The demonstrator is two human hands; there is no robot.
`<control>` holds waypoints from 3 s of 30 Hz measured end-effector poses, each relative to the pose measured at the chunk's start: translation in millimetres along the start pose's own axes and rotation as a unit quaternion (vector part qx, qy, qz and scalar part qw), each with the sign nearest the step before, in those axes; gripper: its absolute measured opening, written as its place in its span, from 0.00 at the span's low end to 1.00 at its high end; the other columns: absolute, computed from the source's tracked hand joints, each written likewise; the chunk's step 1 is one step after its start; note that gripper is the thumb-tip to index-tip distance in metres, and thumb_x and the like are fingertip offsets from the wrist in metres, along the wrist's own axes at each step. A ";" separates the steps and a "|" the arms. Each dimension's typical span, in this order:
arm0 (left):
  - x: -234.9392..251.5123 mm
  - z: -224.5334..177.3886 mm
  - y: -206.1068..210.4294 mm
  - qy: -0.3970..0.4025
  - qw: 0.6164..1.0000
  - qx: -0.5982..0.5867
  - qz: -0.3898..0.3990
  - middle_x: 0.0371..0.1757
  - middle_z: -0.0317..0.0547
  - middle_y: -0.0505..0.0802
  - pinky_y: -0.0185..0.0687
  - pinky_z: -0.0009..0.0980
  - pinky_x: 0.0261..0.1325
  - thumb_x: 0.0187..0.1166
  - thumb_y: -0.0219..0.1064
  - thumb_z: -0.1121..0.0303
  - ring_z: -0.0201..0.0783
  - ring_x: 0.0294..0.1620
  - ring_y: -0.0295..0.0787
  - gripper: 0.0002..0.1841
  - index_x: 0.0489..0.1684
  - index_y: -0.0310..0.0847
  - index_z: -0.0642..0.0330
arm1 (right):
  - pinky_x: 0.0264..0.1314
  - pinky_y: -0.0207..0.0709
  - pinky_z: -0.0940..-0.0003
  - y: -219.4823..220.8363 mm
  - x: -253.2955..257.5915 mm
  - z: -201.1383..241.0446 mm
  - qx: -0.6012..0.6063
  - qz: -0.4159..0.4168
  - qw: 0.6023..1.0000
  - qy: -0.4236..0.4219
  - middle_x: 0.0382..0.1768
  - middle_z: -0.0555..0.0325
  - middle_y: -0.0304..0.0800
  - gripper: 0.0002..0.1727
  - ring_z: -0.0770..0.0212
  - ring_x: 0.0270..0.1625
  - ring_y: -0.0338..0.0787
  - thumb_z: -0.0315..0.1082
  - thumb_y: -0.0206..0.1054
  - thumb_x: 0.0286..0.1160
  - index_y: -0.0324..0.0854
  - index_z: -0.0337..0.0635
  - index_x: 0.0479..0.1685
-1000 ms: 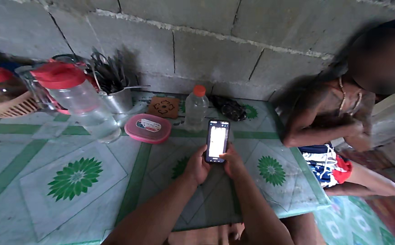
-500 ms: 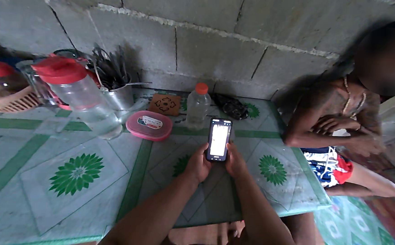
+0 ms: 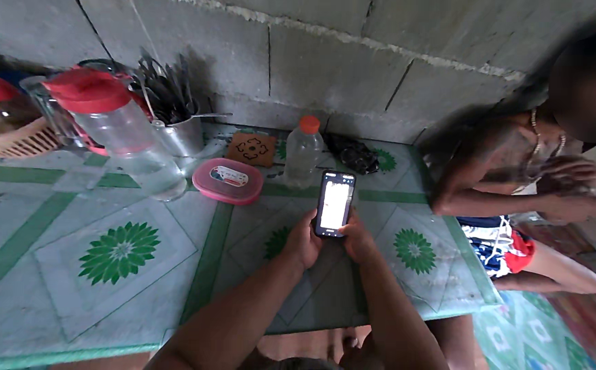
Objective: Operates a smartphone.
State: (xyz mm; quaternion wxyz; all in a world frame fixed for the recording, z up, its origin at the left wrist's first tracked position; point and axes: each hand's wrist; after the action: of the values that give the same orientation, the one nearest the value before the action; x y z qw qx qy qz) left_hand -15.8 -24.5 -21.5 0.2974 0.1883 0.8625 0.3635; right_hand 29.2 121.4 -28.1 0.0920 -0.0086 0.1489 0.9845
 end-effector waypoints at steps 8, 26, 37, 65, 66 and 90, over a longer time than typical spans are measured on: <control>0.5 0.2 -1.0 0.012 1.000 0.010 0.016 0.66 0.59 0.87 0.86 0.47 0.64 0.95 0.41 0.52 0.50 0.63 0.88 0.27 0.78 0.66 0.63 | 0.65 0.86 0.59 -0.1 0.4 3.0 -0.001 0.003 1.000 0.002 0.70 0.41 0.79 0.52 0.56 0.66 0.88 0.17 0.63 0.51 0.44 0.34 0.87; 1.3 0.7 -1.5 0.009 1.000 0.013 0.008 0.66 0.58 0.87 0.85 0.47 0.65 0.94 0.44 0.53 0.50 0.64 0.88 0.26 0.77 0.68 0.63 | 0.67 0.84 0.60 6.2 -3.8 5.5 -0.037 -0.054 0.998 0.016 0.72 0.43 0.78 0.40 0.58 0.67 0.86 0.29 0.57 0.72 0.50 0.35 0.89; -0.2 2.0 -1.6 -0.001 1.000 0.009 0.011 0.65 0.58 0.88 0.87 0.46 0.64 0.95 0.43 0.52 0.50 0.63 0.89 0.26 0.78 0.67 0.63 | 0.66 0.85 0.61 -1.6 -1.5 -0.5 -0.021 -0.004 1.000 0.002 0.71 0.43 0.79 0.53 0.58 0.67 0.87 0.22 0.66 0.52 0.43 0.33 0.88; 1.9 0.4 -0.7 0.001 1.000 0.027 0.002 0.66 0.58 0.87 0.86 0.46 0.64 0.95 0.44 0.54 0.50 0.63 0.88 0.25 0.78 0.67 0.63 | 0.66 0.87 0.61 0.8 0.3 7.3 -0.055 0.003 0.998 0.014 0.69 0.42 0.81 0.47 0.57 0.65 0.89 0.16 0.65 0.61 0.47 0.34 0.87; 2.4 0.6 -0.7 0.003 1.000 0.025 0.000 0.66 0.59 0.87 0.86 0.46 0.64 0.94 0.45 0.55 0.50 0.63 0.88 0.24 0.78 0.67 0.63 | 0.66 0.87 0.61 0.9 0.2 7.9 -0.057 0.005 0.998 0.012 0.69 0.42 0.81 0.46 0.57 0.65 0.89 0.18 0.65 0.63 0.46 0.34 0.87; 4.0 2.6 -2.5 0.002 1.000 0.012 0.008 0.68 0.60 0.86 0.86 0.49 0.65 0.94 0.46 0.55 0.52 0.65 0.88 0.24 0.79 0.65 0.62 | 0.66 0.86 0.59 -0.9 0.1 4.2 -0.033 0.003 0.999 0.009 0.69 0.42 0.82 0.50 0.57 0.65 0.89 0.14 0.60 0.50 0.47 0.34 0.86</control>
State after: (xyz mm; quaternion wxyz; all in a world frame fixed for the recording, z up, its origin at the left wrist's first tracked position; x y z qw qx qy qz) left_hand -17.4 -22.7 -26.3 0.2904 0.1979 0.8658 0.3562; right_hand 29.3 123.5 -24.4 0.0871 -0.0203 0.1170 0.9891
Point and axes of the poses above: each hand's wrist, its own x-axis towards the middle knuckle, its own y-axis out of the palm, z = x × y
